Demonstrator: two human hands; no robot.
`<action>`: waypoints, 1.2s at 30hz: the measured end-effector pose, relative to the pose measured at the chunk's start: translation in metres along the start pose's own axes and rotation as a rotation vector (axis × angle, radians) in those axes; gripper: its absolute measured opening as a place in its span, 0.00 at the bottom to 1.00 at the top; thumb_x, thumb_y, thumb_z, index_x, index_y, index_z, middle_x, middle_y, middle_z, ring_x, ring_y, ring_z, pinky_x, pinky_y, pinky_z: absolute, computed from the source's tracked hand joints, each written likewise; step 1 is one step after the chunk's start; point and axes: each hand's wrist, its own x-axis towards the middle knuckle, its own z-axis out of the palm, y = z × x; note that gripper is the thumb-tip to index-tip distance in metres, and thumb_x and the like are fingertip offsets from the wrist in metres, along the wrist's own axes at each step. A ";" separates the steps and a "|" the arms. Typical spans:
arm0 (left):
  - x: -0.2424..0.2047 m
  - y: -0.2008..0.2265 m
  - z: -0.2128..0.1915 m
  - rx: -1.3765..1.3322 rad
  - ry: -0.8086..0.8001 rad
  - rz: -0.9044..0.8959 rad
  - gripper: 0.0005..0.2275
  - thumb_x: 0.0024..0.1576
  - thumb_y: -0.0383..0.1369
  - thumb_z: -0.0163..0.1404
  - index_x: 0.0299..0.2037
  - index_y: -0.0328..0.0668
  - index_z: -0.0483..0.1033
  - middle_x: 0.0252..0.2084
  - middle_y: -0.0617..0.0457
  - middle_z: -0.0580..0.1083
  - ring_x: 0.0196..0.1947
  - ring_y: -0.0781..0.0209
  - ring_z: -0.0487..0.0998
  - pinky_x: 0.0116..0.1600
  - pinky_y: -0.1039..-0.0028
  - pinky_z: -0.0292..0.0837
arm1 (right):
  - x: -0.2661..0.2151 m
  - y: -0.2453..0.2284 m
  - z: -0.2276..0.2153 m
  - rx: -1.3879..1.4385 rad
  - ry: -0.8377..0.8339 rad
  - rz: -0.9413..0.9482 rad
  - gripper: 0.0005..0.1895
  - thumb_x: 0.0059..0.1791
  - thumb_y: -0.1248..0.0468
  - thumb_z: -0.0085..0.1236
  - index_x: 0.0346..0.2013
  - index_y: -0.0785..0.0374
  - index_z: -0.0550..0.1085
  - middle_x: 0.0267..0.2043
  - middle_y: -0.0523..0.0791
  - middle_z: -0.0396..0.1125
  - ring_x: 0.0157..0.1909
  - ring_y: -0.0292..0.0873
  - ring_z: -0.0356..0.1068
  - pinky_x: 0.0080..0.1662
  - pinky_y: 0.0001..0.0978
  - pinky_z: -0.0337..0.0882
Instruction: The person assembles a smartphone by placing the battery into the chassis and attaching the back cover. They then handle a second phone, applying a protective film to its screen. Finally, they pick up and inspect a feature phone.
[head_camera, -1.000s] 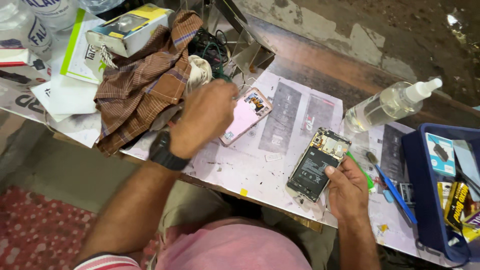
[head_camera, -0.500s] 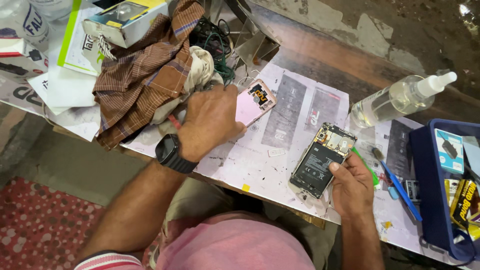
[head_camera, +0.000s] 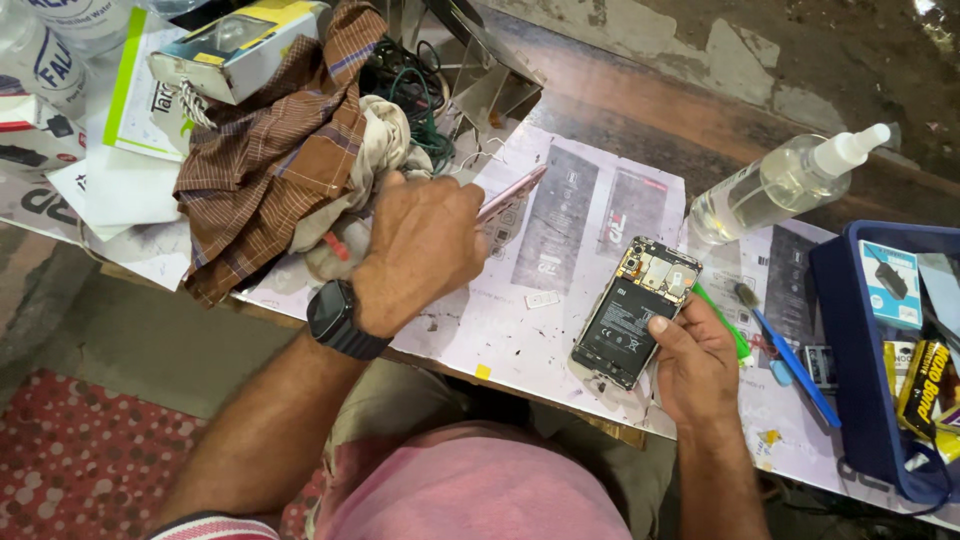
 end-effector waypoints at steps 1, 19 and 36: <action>0.000 0.000 0.001 0.000 -0.021 -0.016 0.06 0.43 0.30 0.56 0.26 0.36 0.79 0.24 0.40 0.76 0.25 0.42 0.78 0.38 0.52 0.68 | 0.000 0.001 0.000 0.000 0.000 -0.004 0.20 0.52 0.73 0.52 0.59 0.75 0.69 0.51 0.49 0.72 0.51 0.40 0.72 0.57 0.32 0.70; 0.000 0.004 0.012 -0.137 -0.360 -0.389 0.13 0.48 0.36 0.56 0.38 0.35 0.78 0.35 0.34 0.77 0.39 0.33 0.78 0.44 0.47 0.72 | 0.000 0.004 -0.003 -0.016 -0.014 -0.024 0.18 0.53 0.72 0.55 0.58 0.75 0.70 0.50 0.49 0.72 0.50 0.39 0.71 0.57 0.31 0.69; -0.003 0.007 0.014 -0.066 -0.312 -0.355 0.15 0.49 0.40 0.60 0.37 0.36 0.80 0.35 0.37 0.79 0.38 0.36 0.79 0.43 0.50 0.72 | -0.001 -0.006 -0.001 0.141 -0.052 0.041 0.19 0.53 0.71 0.52 0.59 0.74 0.70 0.51 0.51 0.73 0.51 0.42 0.73 0.57 0.36 0.71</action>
